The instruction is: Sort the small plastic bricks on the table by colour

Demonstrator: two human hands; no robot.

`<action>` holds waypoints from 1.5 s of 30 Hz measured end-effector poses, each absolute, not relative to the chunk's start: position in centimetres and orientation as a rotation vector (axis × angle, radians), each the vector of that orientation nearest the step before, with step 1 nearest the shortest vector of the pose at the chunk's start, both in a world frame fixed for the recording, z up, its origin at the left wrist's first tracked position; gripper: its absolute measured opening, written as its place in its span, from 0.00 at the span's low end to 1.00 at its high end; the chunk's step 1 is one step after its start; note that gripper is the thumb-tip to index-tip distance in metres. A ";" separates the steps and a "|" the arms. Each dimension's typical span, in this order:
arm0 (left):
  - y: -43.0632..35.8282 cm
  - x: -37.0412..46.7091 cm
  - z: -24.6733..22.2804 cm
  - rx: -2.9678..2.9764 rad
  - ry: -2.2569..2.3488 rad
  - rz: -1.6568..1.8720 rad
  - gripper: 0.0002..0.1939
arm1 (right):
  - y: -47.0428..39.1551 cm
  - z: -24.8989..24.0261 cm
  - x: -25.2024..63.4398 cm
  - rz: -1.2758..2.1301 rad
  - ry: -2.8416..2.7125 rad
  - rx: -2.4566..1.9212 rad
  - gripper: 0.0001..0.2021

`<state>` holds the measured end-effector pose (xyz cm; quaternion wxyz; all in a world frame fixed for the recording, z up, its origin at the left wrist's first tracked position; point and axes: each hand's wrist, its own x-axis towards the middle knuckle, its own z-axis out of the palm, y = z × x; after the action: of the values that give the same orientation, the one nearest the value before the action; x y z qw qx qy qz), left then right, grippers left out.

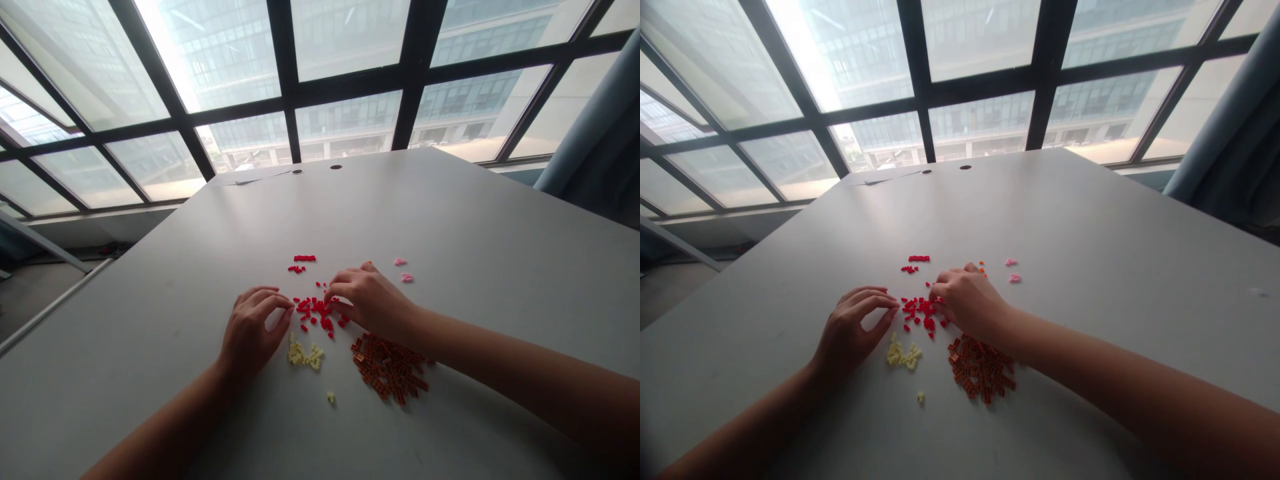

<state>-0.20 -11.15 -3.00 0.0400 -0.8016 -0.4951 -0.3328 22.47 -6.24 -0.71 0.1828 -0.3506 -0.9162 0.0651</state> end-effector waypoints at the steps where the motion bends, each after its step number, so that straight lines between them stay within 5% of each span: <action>1: -11.2 -0.2 -3.0 -2.455 -1.518 -1.020 0.05 | -6.3 -0.8 22.4 0.175 -2.573 -1.023 0.04; 45: -11.2 -0.1 -3.0 -2.465 -1.532 -1.029 0.06 | -2.6 -0.5 22.8 0.239 -2.456 -1.045 0.05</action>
<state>-0.07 -11.21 -2.97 0.0309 -0.8001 -0.4973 -0.3340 22.81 -2.61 -0.49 0.2288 -0.3796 -0.8922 0.0868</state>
